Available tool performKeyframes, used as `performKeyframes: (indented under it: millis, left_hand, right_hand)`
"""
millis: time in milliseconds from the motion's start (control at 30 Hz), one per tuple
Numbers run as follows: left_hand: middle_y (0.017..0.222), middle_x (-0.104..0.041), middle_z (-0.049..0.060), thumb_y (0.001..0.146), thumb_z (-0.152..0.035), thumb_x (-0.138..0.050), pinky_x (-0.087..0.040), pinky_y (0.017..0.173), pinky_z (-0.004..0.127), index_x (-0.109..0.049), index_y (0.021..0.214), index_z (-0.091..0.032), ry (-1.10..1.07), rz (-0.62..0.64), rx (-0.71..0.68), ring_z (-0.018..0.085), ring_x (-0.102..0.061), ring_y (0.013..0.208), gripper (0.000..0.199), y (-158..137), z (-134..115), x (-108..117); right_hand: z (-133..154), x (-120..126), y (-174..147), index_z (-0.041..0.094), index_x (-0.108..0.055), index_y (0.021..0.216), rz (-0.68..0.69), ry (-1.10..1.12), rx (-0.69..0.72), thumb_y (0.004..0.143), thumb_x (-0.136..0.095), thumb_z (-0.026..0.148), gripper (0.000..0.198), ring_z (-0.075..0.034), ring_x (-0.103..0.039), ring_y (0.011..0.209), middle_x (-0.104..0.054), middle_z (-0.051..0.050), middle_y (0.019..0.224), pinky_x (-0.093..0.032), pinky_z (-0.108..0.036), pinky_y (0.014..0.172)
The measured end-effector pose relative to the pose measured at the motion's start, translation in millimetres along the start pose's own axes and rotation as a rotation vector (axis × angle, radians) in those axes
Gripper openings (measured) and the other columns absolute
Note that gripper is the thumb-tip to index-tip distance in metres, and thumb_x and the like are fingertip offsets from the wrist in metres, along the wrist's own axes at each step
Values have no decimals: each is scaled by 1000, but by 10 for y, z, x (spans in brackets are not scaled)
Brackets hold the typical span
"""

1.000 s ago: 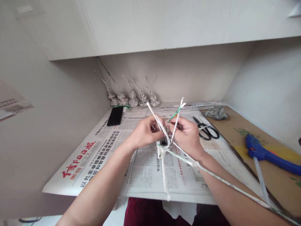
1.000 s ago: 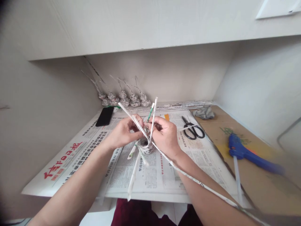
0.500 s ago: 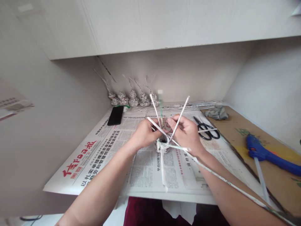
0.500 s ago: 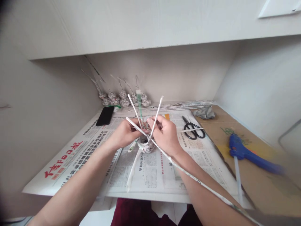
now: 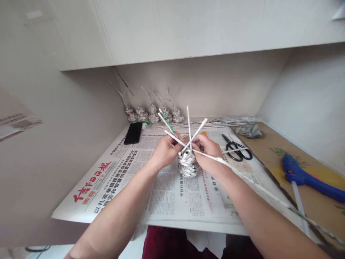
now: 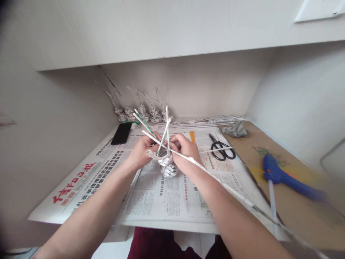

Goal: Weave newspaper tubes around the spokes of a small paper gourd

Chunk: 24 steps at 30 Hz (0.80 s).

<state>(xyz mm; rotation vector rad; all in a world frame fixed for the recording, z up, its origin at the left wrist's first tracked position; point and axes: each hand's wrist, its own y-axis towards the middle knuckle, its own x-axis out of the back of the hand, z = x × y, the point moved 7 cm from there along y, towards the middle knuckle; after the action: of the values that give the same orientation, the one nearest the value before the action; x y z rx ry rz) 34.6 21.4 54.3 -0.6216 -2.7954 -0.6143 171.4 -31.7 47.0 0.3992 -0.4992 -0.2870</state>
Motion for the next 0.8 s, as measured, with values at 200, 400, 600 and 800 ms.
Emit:
performKeyframes:
  millis: [200, 400, 600, 800]
  left_hand:
    - [66, -61, 1, 74, -20, -61, -42, 60, 22, -58, 72, -15, 97, -128, 5, 13, -54, 63, 6, 19, -2, 118]
    - [71, -64, 3, 76, -20, -58, -43, 64, 24, -62, 74, -14, 225, -131, 13, 14, -57, 67, 8, 21, 24, 120]
    - [71, -64, 2, 78, -21, -57, -41, 63, 23, -62, 75, -14, 246, -128, -5, 14, -56, 66, 9, 11, -1, 94]
    - [73, -65, 3, 78, -20, -58, -42, 63, 24, -59, 74, -15, 144, -127, -2, 14, -57, 67, 7, 30, 91, 80]
  right_hand:
    - [106, 0, -24, 24, -65, 88, 30, 34, 103, 78, -55, 16, 17, -18, -62, 81, -68, -2, 87, -46, -30, 74]
    - [208, 120, -19, 28, -69, 81, -113, -83, 196, 78, -67, 29, 4, -27, -57, 99, -70, -4, 90, -39, -44, 92]
    - [267, 187, -45, 26, -68, 74, -234, -241, 230, 79, -68, 36, 11, -29, -56, 95, -71, -6, 86, -38, -47, 87]
    - [228, 143, -40, 25, -69, 73, -192, -280, 185, 80, -62, 29, 11, -27, -57, 94, -72, -4, 83, -38, -44, 85]
